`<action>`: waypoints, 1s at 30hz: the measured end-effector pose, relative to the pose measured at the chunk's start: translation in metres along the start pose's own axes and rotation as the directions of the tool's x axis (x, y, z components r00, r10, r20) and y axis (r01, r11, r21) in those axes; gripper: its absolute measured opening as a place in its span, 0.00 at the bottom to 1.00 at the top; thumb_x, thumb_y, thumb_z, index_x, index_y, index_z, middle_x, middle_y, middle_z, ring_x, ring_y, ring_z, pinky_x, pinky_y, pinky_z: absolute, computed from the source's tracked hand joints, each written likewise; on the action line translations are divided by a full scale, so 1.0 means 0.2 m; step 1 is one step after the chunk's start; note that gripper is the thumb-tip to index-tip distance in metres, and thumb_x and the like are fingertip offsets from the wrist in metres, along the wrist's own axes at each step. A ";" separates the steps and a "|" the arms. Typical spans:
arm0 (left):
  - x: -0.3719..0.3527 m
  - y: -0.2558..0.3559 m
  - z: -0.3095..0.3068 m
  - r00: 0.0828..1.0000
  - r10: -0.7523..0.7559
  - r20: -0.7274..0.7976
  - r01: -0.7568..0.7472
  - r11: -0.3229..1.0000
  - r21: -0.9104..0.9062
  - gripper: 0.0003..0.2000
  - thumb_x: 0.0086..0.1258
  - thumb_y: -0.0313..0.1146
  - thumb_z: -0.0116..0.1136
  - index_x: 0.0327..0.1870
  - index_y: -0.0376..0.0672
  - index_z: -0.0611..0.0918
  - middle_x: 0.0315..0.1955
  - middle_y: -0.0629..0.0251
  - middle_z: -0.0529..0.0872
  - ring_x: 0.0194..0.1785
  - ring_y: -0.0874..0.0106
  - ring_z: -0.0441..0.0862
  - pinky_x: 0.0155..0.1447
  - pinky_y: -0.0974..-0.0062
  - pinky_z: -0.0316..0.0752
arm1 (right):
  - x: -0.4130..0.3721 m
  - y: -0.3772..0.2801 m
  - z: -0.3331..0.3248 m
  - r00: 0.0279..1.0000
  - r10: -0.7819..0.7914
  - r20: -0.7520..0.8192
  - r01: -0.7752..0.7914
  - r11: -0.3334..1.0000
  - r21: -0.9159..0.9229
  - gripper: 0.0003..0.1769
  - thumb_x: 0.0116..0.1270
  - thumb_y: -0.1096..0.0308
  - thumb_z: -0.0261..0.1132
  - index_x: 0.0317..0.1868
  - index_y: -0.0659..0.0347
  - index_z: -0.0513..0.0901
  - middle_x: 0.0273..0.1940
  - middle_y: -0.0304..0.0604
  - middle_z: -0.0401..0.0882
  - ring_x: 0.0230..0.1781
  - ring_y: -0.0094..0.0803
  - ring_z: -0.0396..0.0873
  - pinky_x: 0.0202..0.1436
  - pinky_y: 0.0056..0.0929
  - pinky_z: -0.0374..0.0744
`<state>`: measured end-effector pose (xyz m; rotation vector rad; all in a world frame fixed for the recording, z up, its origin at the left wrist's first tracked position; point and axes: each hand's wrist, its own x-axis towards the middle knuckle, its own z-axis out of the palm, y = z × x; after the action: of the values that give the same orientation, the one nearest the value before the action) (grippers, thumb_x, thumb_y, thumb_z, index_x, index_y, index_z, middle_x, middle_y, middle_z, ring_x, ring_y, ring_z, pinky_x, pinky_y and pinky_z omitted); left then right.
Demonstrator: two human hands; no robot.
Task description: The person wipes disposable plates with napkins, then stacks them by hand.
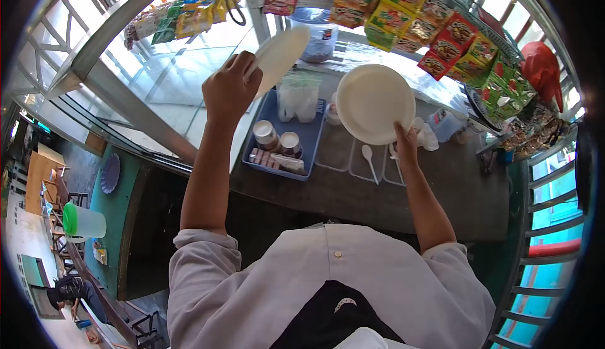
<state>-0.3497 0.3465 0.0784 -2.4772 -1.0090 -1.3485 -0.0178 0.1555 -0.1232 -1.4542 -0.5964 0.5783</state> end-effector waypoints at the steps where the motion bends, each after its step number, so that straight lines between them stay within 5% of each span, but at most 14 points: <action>1: -0.01 0.02 -0.09 1.000 -0.001 0.003 0.001 1.000 0.006 0.04 0.61 0.34 0.58 0.34 0.47 0.78 0.28 0.65 0.83 0.28 0.57 0.83 0.32 0.64 0.77 | 0.02 0.03 0.09 0.999 -0.050 0.018 0.051 0.997 -0.056 0.21 0.68 0.53 0.62 0.51 0.61 0.77 0.26 0.33 0.75 0.18 0.17 0.69 0.18 0.19 0.63; 2: -0.02 0.04 -0.17 0.998 -0.020 -0.060 0.017 0.998 -0.053 0.03 0.60 0.32 0.58 0.32 0.46 0.78 0.26 0.64 0.82 0.27 0.57 0.82 0.31 0.65 0.76 | 0.04 0.05 0.20 0.999 -0.047 0.019 0.048 0.998 -0.052 0.21 0.68 0.53 0.62 0.51 0.61 0.77 0.26 0.33 0.75 0.18 0.17 0.69 0.18 0.19 0.63; 4: -0.07 0.03 -0.27 0.978 0.005 -0.208 -0.043 0.983 -0.177 0.04 0.58 0.28 0.59 0.28 0.42 0.76 0.20 0.62 0.78 0.21 0.63 0.78 0.26 0.71 0.71 | 0.06 0.07 0.43 0.950 -0.312 0.031 0.300 0.874 -0.382 0.21 0.69 0.53 0.60 0.49 0.65 0.79 0.37 0.50 0.84 0.40 0.43 0.82 0.42 0.40 0.76; 7: -0.17 0.00 -0.37 0.975 -0.188 -0.117 0.143 0.937 -0.319 0.05 0.58 0.27 0.59 0.27 0.39 0.74 0.17 0.64 0.74 0.19 0.73 0.73 0.25 0.76 0.67 | 0.08 0.11 0.73 0.900 -0.425 0.094 0.425 0.814 -0.397 0.23 0.68 0.51 0.59 0.47 0.66 0.80 0.39 0.55 0.83 0.40 0.52 0.81 0.44 0.44 0.76; 10: -0.25 -0.03 -0.34 0.963 -0.269 -0.003 0.228 0.822 -0.521 0.06 0.61 0.26 0.58 0.28 0.38 0.73 0.15 0.67 0.71 0.20 0.82 0.67 0.25 0.80 0.63 | 0.05 0.15 0.88 0.891 -0.410 0.196 0.448 0.721 -0.528 0.20 0.68 0.54 0.60 0.46 0.66 0.80 0.33 0.52 0.82 0.30 0.46 0.83 0.37 0.41 0.77; 12: -0.29 -0.05 -0.27 0.953 -0.290 0.088 0.279 0.729 -0.625 0.06 0.64 0.27 0.58 0.32 0.38 0.74 0.16 0.69 0.72 0.21 0.84 0.67 0.25 0.81 0.62 | 0.02 0.17 0.91 0.962 -0.136 0.238 0.222 0.896 -0.386 0.15 0.69 0.61 0.60 0.45 0.65 0.81 0.28 0.45 0.80 0.24 0.35 0.83 0.28 0.33 0.77; 13: -0.31 -0.04 -0.24 0.957 -0.274 0.095 0.271 0.724 -0.634 0.06 0.64 0.27 0.58 0.32 0.38 0.74 0.16 0.69 0.72 0.21 0.84 0.67 0.25 0.81 0.62 | -0.01 0.17 0.91 0.966 -0.138 0.218 0.215 0.897 -0.387 0.15 0.69 0.61 0.60 0.45 0.65 0.81 0.28 0.45 0.80 0.24 0.35 0.83 0.28 0.33 0.77; 15: -0.34 -0.01 -0.18 0.943 -0.274 0.187 0.326 0.659 -0.678 0.06 0.64 0.27 0.60 0.33 0.38 0.73 0.16 0.70 0.72 0.21 0.84 0.67 0.24 0.81 0.62 | -0.05 0.14 0.86 0.982 -0.188 0.008 0.188 0.981 -0.045 0.10 0.71 0.66 0.58 0.44 0.62 0.81 0.23 0.35 0.76 0.16 0.20 0.76 0.20 0.21 0.71; 19: -0.41 0.10 -0.05 0.931 -0.205 0.302 0.361 0.628 -0.690 0.08 0.65 0.28 0.62 0.34 0.38 0.73 0.17 0.70 0.71 0.20 0.84 0.67 0.25 0.82 0.62 | -0.25 -0.10 0.58 0.988 -0.123 -0.099 0.132 0.987 0.096 0.12 0.70 0.64 0.59 0.50 0.58 0.81 0.27 0.34 0.76 0.16 0.15 0.68 0.16 0.17 0.61; 21: -0.44 0.20 0.03 0.940 -0.153 0.306 0.334 0.604 -0.723 0.07 0.63 0.27 0.62 0.33 0.38 0.75 0.18 0.68 0.74 0.19 0.80 0.69 0.25 0.80 0.64 | -0.49 -0.39 0.54 0.968 -0.234 -0.088 0.246 0.954 0.170 0.11 0.71 0.64 0.59 0.49 0.57 0.81 0.27 0.30 0.75 0.14 0.12 0.60 0.16 0.14 0.57; 23: -0.45 0.33 0.07 0.995 0.051 0.083 0.020 0.727 -0.686 0.07 0.58 0.26 0.64 0.31 0.40 0.76 0.19 0.64 0.77 0.17 0.72 0.72 0.23 0.76 0.65 | -0.64 -0.58 0.54 0.983 -0.179 -0.030 0.182 0.975 0.130 0.11 0.71 0.64 0.60 0.48 0.59 0.82 0.24 0.29 0.72 0.15 0.11 0.61 0.16 0.15 0.57; 25: -0.48 0.44 0.09 0.972 0.111 0.206 0.073 0.691 -0.719 0.07 0.52 0.25 0.64 0.28 0.43 0.77 0.24 0.64 0.79 0.24 0.64 0.77 0.30 0.68 0.70 | -0.73 -0.65 0.51 0.992 -0.121 0.027 0.118 0.989 0.094 0.11 0.71 0.64 0.60 0.46 0.61 0.83 0.22 0.27 0.69 0.16 0.10 0.62 0.16 0.16 0.57; 27: -0.48 0.55 0.14 0.948 0.307 0.078 -0.180 0.726 -0.664 0.08 0.47 0.24 0.64 0.27 0.46 0.77 0.29 0.67 0.80 0.36 0.62 0.78 0.40 0.62 0.72 | -0.79 -0.68 0.44 0.996 0.019 0.083 -0.050 0.918 0.394 0.14 0.69 0.62 0.63 0.47 0.64 0.83 0.21 0.28 0.69 0.16 0.11 0.63 0.16 0.15 0.58; 30: -0.47 0.70 0.16 0.938 0.345 0.029 -0.204 0.620 -0.758 0.10 0.43 0.21 0.63 0.26 0.45 0.77 0.39 0.65 0.79 0.45 0.58 0.76 0.49 0.57 0.71 | -0.89 -0.75 0.33 0.998 0.040 -0.038 -0.020 0.905 0.425 0.16 0.68 0.63 0.64 0.47 0.67 0.83 0.20 0.29 0.69 0.15 0.12 0.63 0.15 0.15 0.58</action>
<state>-0.2760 0.2066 0.0100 -3.1855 0.0094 -1.6956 -0.1917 0.0758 0.0235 -1.0615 -0.3800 0.6517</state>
